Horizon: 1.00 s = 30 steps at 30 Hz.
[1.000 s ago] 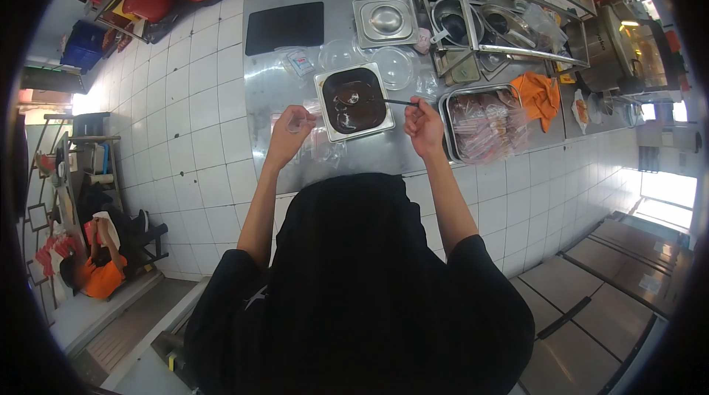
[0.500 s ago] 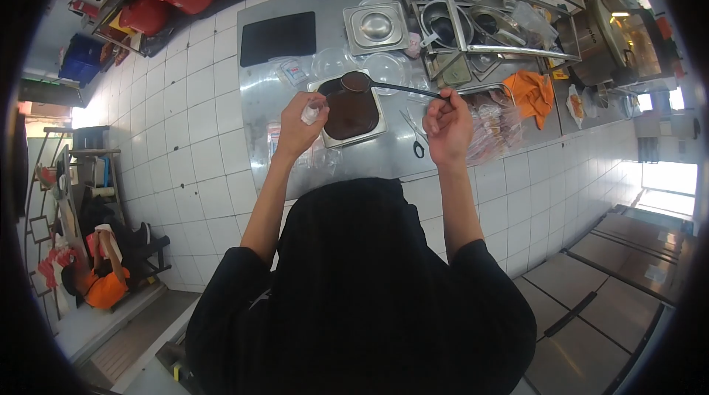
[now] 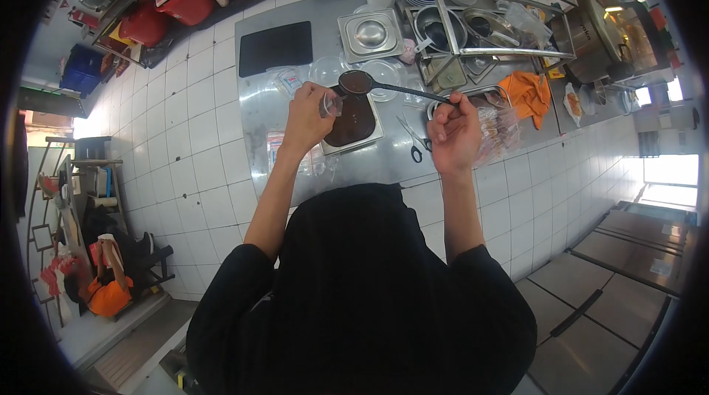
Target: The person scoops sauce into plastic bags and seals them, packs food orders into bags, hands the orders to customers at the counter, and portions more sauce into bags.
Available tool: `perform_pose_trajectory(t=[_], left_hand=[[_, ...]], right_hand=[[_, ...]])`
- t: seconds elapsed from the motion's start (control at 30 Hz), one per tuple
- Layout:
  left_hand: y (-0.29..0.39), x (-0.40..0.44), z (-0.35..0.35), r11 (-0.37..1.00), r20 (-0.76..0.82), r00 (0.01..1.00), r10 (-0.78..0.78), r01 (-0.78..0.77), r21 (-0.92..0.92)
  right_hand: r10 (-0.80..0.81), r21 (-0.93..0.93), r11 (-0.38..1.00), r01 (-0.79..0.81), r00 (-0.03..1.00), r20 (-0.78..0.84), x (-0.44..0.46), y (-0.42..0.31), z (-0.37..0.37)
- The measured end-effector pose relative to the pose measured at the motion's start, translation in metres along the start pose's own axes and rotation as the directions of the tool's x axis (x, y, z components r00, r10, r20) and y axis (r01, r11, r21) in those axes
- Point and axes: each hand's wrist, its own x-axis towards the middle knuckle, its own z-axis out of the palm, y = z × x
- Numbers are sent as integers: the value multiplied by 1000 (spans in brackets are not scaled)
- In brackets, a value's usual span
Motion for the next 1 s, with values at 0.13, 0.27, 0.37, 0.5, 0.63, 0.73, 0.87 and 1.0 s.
perform_pose_trajectory(t=[0.13, 0.27, 0.37, 0.5, 0.63, 0.73, 0.87, 1.0], left_hand=[[7, 4, 3, 994, -12, 1000, 16, -17, -107], [25, 6, 9, 935, 0, 1000, -16, 15, -356], [37, 7, 10, 912, -102, 995, 18, -59, -405], [49, 7, 3, 834, -94, 996, -7, -46, -550], [56, 5, -9, 800, -64, 998, -16, -26, -600], [59, 5, -13, 779, -61, 998, -32, -14, -627], [60, 7, -17, 760, -72, 997, -25, -28, -649], [77, 6, -29, 697, -80, 993, -90, 6, -717]], right_hand=[[-10, 9, 1000, 10, 1000, 20, -3, -1, 6], [-26, 7, 1000, 25, 998, 65, -7, -2, 14], [-46, -16, 999, 48, 994, 98, -12, -4, 22], [-117, -52, 991, 126, 982, 149, -19, -7, 32], [-224, -154, 952, 263, 946, 235, -28, -11, 40], [-299, -231, 897, 376, 903, 308, -33, -14, 43], [-366, -286, 823, 491, 843, 394, -39, -14, 47], [-382, -357, 742, 568, 795, 471, -46, -18, 54]])
